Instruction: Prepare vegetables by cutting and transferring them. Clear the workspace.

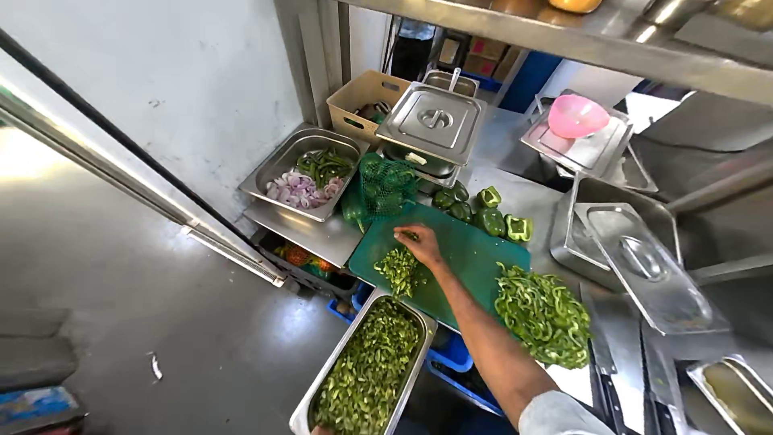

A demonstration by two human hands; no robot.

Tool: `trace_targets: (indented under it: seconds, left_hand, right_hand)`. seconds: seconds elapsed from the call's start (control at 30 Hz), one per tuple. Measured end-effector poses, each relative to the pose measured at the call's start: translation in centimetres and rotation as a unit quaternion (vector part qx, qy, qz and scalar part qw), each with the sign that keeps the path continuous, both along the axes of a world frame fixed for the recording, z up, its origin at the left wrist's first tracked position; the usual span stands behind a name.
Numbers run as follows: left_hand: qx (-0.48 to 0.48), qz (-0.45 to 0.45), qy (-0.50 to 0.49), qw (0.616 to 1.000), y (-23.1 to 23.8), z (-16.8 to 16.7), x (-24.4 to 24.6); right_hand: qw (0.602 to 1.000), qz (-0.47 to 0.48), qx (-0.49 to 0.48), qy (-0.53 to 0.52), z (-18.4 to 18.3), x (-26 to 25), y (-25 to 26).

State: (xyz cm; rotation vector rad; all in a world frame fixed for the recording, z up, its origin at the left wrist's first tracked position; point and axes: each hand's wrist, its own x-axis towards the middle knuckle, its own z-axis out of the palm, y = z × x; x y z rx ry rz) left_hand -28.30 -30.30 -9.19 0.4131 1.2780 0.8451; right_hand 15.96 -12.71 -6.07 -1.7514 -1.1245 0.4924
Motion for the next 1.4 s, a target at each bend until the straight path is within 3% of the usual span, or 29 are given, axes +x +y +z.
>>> trace_targets:
  seconds: [0.1,0.23,0.4,0.53,0.63,0.7,0.8,0.9,1.0,1.07,1.17,1.27,1.4]
  left_hand:
    - [0.009,-0.003,0.008,1.0,-0.5,0.1,0.2]
    - [0.009,-0.008,0.02,1.0,-0.4,0.7,0.3]
    - [0.01,-0.004,0.01,1.0,-0.5,0.8,0.2]
    - [-0.023,0.005,0.022,0.999,-0.6,1.3,0.2]
    - [-0.034,0.019,0.024,0.999,-0.6,1.4,0.6]
    - [-0.035,0.026,0.019,0.999,-0.6,0.9,0.7]
    - [-0.03,0.024,0.004,0.999,-0.6,0.0,0.4]
    - [-0.023,0.017,-0.015,0.999,0.0,-1.1,0.1]
    - [-0.024,0.009,-0.033,0.999,1.0,-1.3,-0.7]
    - [-0.023,0.006,-0.039,0.999,1.0,-0.9,-1.7]
    - [-0.003,0.02,-0.079,0.997,1.1,0.6,-3.9]
    - [0.019,0.015,-0.109,0.994,2.5,2.2,-6.4]
    - [0.033,-0.038,-0.033,0.998,7.1,6.7,-4.9]
  right_hand:
    - [0.999,0.038,0.004,-0.03,0.3,-2.6,-2.4]
    - [0.999,0.018,0.008,-0.05,-0.1,-7.4,-7.2]
    - [0.998,0.014,0.002,0.058,0.4,-13.1,-12.2]
    - [0.994,0.044,-0.007,0.096,4.8,-10.1,-6.7]
    - [0.992,0.074,0.004,0.105,2.8,-6.0,0.0]
    - [0.99,0.127,-0.01,0.054,1.0,-6.1,1.1]
    - [0.984,0.177,-0.014,0.017,1.4,-10.0,-4.0]
    - [0.972,0.201,-0.07,0.095,2.6,-14.0,-8.2]
    - [0.979,0.135,-0.027,0.152,4.1,-14.8,-11.2]
    - [0.996,0.036,-0.02,0.085,5.0,-13.5,-12.0]
    - [0.983,0.02,-0.17,-0.062,4.8,-11.9,-12.8]
    - [0.964,0.075,-0.252,-0.043,6.3,-14.2,-13.4]
    - [0.973,0.043,-0.22,-0.048,10.7,-15.1,-12.9]
